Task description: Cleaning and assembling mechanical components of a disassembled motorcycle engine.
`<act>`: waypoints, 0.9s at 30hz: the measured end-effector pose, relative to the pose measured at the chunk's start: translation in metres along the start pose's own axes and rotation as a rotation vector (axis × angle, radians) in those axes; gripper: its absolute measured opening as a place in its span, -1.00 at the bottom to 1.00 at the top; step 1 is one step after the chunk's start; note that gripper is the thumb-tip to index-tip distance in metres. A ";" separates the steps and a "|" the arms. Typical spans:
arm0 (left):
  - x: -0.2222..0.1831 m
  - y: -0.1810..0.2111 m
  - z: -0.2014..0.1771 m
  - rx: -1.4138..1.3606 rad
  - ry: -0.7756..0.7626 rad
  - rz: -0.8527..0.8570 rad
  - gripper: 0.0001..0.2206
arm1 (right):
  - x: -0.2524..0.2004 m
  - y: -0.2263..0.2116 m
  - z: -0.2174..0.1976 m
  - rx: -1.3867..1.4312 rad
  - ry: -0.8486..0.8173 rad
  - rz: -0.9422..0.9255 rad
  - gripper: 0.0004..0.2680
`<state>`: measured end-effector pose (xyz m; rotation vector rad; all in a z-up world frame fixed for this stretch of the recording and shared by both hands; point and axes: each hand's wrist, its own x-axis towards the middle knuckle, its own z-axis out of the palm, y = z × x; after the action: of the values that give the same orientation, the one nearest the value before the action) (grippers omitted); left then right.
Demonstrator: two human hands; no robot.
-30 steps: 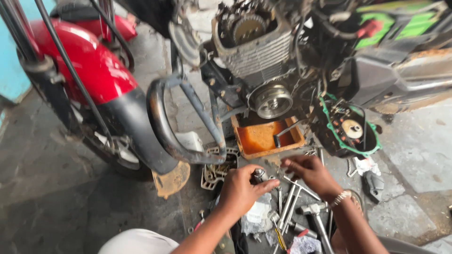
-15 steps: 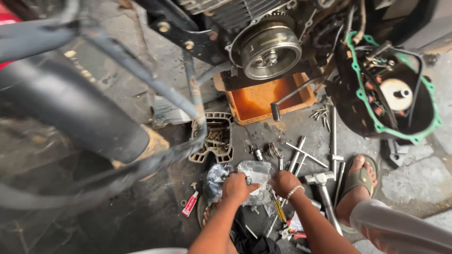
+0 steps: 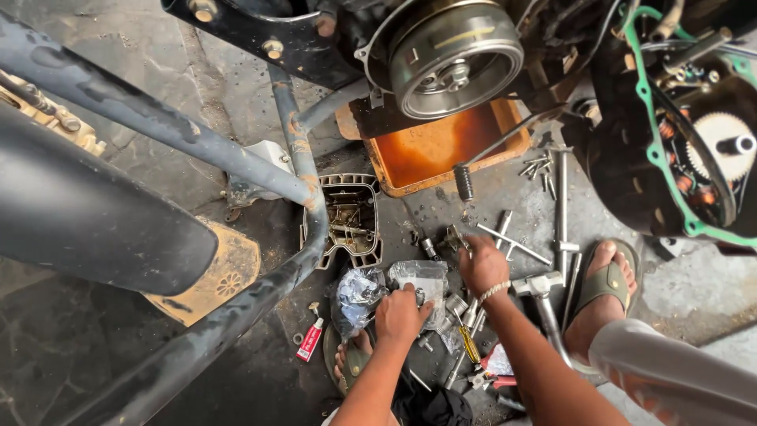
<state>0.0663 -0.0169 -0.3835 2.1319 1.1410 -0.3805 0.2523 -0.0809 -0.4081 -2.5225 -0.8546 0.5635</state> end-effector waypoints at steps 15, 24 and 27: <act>0.016 -0.002 -0.029 -0.321 0.326 0.164 -0.59 | 0.050 0.014 -0.017 -0.192 -0.186 -0.412 -0.68; 0.047 0.006 -0.046 -1.052 -0.097 0.106 -0.43 | 0.023 -0.022 -0.027 0.409 -0.399 -0.315 -0.56; 0.052 -0.005 -0.045 -1.203 -0.212 0.077 -0.47 | 0.021 -0.040 -0.032 0.516 -0.410 -0.406 -0.51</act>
<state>0.0893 0.0480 -0.3804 1.0332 0.8136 0.1259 0.2651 -0.0467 -0.3667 -1.7350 -1.1495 1.0248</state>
